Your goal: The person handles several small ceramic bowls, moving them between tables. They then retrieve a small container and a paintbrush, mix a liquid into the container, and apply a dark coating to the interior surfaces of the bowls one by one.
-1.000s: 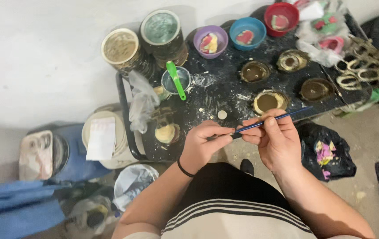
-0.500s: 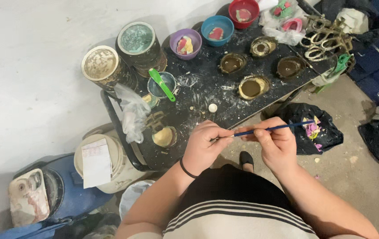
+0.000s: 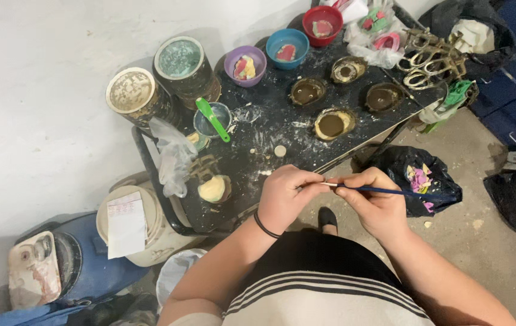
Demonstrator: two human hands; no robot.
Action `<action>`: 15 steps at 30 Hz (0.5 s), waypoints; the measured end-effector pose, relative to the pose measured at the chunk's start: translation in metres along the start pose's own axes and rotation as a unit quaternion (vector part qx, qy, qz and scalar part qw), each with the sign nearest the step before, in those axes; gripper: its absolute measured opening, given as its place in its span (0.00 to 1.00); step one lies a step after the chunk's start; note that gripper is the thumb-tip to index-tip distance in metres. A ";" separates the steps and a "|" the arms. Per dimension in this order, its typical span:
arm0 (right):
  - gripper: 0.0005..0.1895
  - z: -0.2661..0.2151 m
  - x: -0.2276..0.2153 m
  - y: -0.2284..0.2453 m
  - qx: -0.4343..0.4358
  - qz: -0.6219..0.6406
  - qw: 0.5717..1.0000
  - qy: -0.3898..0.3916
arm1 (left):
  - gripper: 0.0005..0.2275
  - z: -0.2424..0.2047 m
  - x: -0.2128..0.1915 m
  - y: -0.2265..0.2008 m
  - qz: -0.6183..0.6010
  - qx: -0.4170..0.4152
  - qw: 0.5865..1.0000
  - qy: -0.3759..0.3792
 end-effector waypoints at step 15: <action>0.09 0.027 -0.098 -0.036 0.015 -0.076 0.997 -0.007 | 0.09 0.054 0.077 0.019 0.031 0.026 0.995 0.086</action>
Point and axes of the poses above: each hand's wrist, its own z-axis towards the middle knuckle, its own x-axis out of the palm, y = z × x, the point moved 2 cm from there along z, towards the middle knuckle, and after that the axes turned 8 degrees about y, right-handed, at the moved point
